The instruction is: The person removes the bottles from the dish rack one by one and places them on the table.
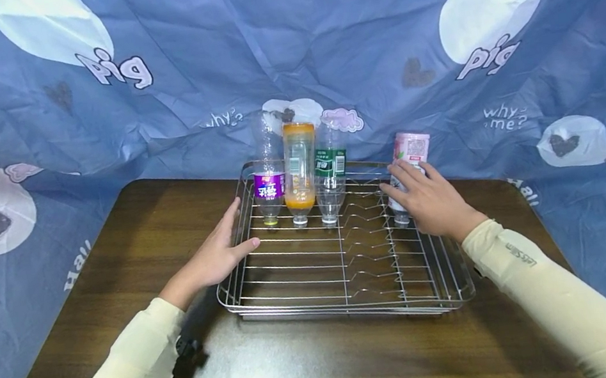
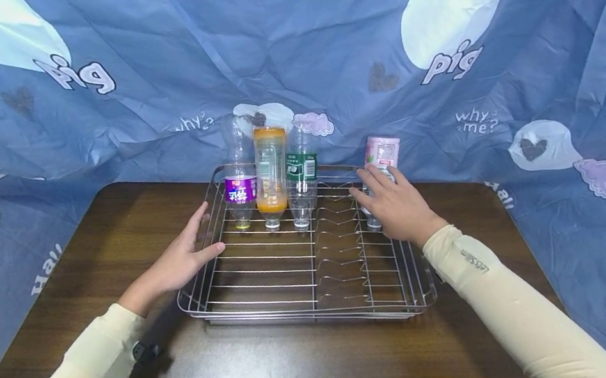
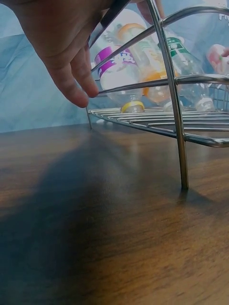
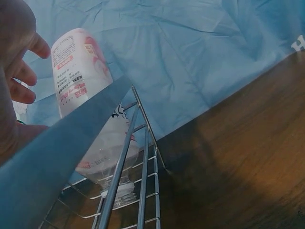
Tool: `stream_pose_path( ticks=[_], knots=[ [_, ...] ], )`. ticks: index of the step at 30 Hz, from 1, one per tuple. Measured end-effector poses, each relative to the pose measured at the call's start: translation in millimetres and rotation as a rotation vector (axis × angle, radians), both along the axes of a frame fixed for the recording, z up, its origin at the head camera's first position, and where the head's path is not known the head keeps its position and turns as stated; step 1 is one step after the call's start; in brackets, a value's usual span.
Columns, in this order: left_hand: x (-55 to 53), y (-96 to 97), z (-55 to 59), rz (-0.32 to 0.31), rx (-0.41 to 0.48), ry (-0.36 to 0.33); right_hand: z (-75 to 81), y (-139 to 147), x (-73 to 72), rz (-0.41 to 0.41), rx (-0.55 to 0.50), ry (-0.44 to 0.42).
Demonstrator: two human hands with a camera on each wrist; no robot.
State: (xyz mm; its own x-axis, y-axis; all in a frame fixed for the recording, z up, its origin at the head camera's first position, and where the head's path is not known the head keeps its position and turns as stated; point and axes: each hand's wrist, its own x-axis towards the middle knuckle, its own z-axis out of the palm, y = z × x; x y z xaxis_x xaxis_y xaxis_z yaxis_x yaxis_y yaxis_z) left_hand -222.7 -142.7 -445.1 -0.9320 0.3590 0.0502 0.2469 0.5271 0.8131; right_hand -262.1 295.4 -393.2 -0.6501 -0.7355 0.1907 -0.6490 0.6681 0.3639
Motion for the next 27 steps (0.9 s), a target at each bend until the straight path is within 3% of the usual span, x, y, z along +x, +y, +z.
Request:
stream_pose_path(
  ticks=[9, 27],
  knots=[
    [1.3, 0.3, 1.0, 0.008, -0.005, -0.013, 0.5, -0.8, -1.2, -0.048, 0.056, -0.041],
    [2.8, -1.6, 0.9, 0.027, -0.025, -0.03, -3.4, -0.8, -5.9, -0.046, 0.097, -0.048]
  ],
)
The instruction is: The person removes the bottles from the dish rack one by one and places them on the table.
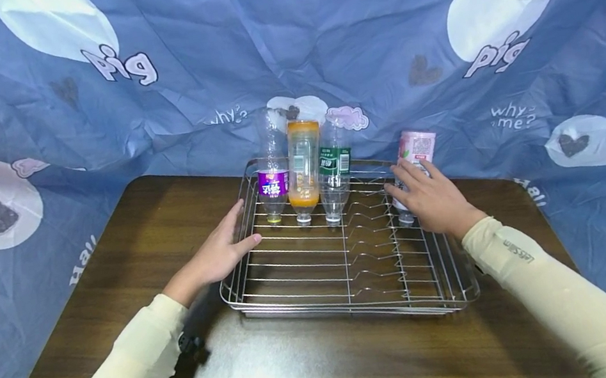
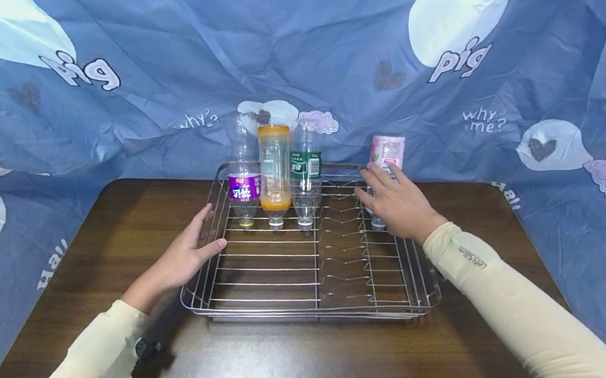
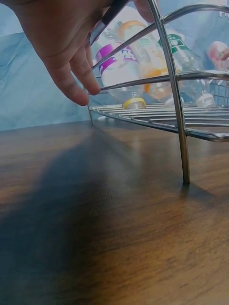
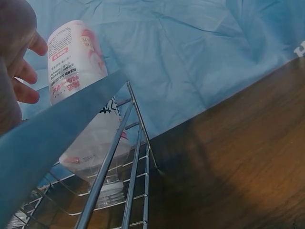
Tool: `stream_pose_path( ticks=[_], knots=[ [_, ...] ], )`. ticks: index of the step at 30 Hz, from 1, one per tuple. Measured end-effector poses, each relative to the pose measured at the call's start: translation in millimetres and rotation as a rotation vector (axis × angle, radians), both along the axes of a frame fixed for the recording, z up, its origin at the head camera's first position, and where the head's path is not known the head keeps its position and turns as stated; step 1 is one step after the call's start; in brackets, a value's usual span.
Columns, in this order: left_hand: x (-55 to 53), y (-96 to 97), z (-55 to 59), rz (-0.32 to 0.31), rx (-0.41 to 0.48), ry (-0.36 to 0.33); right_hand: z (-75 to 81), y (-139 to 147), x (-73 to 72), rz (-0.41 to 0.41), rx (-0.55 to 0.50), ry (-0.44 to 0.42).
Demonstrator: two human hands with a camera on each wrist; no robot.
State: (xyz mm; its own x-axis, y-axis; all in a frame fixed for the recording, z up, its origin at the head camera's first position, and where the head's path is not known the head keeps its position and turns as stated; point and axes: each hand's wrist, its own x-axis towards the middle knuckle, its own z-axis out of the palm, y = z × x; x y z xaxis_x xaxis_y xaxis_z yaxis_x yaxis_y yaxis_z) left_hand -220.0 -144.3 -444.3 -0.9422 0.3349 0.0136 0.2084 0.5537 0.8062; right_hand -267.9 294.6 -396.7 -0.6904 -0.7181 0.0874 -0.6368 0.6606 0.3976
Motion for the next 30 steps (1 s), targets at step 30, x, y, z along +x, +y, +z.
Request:
stream_pose_path(
  ticks=[30],
  knots=[
    [0.1, -0.1, -1.7, 0.008, -0.004, 0.002, 2.9, 4.3, -15.4, 0.004, 0.18, 0.085]
  ],
)
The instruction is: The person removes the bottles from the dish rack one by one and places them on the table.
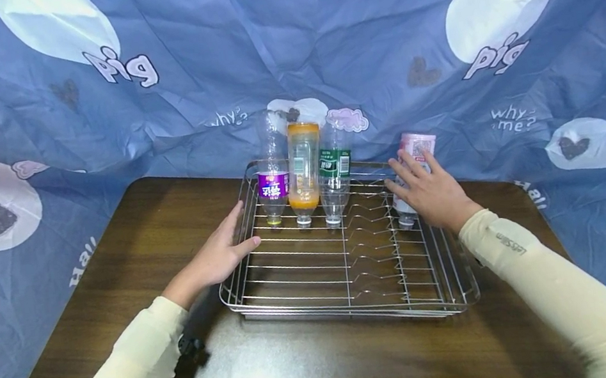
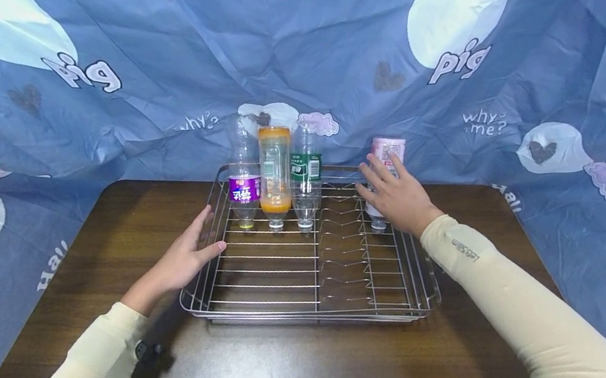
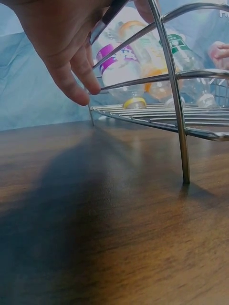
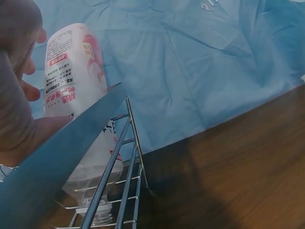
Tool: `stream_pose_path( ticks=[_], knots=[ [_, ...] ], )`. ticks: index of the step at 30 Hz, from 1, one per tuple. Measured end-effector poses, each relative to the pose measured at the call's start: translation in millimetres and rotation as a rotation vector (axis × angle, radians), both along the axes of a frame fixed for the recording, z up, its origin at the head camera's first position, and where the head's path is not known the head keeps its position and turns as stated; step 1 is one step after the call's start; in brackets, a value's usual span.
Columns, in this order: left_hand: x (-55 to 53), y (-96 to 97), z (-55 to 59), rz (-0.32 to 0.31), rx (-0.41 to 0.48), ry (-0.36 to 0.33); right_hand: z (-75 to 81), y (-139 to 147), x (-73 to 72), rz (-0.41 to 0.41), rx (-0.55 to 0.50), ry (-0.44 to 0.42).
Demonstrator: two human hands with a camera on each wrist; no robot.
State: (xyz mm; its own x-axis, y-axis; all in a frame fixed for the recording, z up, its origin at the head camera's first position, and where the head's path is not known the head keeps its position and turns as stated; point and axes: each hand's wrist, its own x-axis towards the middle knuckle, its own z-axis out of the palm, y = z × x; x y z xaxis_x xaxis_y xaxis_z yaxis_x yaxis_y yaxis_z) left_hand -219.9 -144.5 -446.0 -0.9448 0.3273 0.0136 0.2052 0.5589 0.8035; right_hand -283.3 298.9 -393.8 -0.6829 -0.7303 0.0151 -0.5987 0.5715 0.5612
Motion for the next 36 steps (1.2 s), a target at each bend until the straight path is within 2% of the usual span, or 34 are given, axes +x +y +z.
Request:
stream_pose_path(
  ticks=[9, 15, 19, 36],
  knots=[
    [1.7, -1.5, -1.0, -0.002, -0.004, 0.018, 0.5, -1.7, -2.6, 0.014, 0.021, 0.008],
    [2.5, -1.5, 2.2, -0.008, -0.009, 0.018, 7.3, -2.3, -2.8, 0.024, 0.042, 0.046],
    [1.5, -0.2, 2.7, -0.009, -0.006, 0.02, 9.3, -1.5, -3.4, 0.015, 0.055, 0.041],
    [0.3, 0.6, -1.1, -0.005, -0.007, 0.034, -4.2, 2.2, -8.3, 0.034, 0.062, 0.046]
  ],
)
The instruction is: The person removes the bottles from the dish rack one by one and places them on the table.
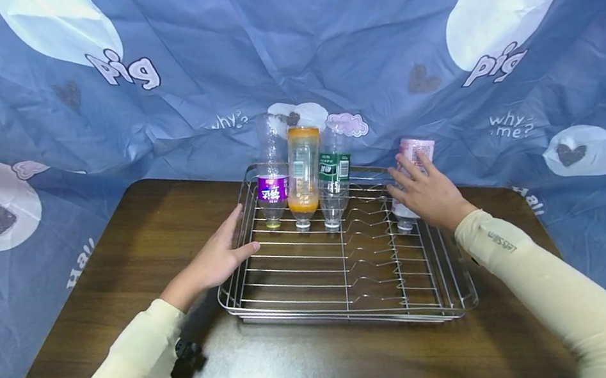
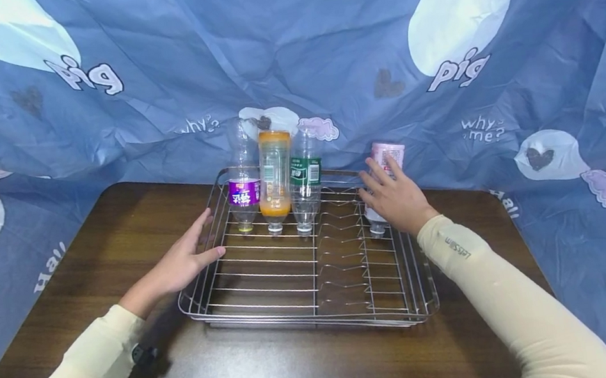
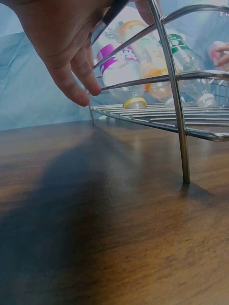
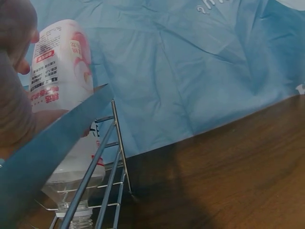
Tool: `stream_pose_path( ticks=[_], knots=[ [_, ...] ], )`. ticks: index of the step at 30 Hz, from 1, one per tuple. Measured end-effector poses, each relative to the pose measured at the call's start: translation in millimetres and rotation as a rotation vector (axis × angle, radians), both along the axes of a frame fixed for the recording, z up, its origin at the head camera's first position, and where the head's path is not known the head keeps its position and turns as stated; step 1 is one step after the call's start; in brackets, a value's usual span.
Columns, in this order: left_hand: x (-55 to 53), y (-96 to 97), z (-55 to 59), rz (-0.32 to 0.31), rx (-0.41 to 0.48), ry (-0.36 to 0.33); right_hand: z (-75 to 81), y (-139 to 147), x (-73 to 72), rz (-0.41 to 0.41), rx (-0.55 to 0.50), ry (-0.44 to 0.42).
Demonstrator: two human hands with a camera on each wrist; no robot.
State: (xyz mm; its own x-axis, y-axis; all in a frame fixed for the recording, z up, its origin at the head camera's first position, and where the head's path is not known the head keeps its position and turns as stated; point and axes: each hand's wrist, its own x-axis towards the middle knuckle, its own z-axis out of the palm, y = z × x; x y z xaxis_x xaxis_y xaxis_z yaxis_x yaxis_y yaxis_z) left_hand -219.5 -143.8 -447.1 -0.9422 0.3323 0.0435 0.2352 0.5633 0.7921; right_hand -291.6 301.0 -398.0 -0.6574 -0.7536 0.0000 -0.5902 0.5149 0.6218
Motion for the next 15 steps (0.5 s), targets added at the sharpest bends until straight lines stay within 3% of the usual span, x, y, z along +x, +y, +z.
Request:
stream_pose_path(
  ticks=[15],
  knots=[
    [0.3, 0.2, -0.3, 0.007, 0.021, -0.007, -9.4, 5.2, -3.0, 0.039, -0.007, 0.025]
  ],
)
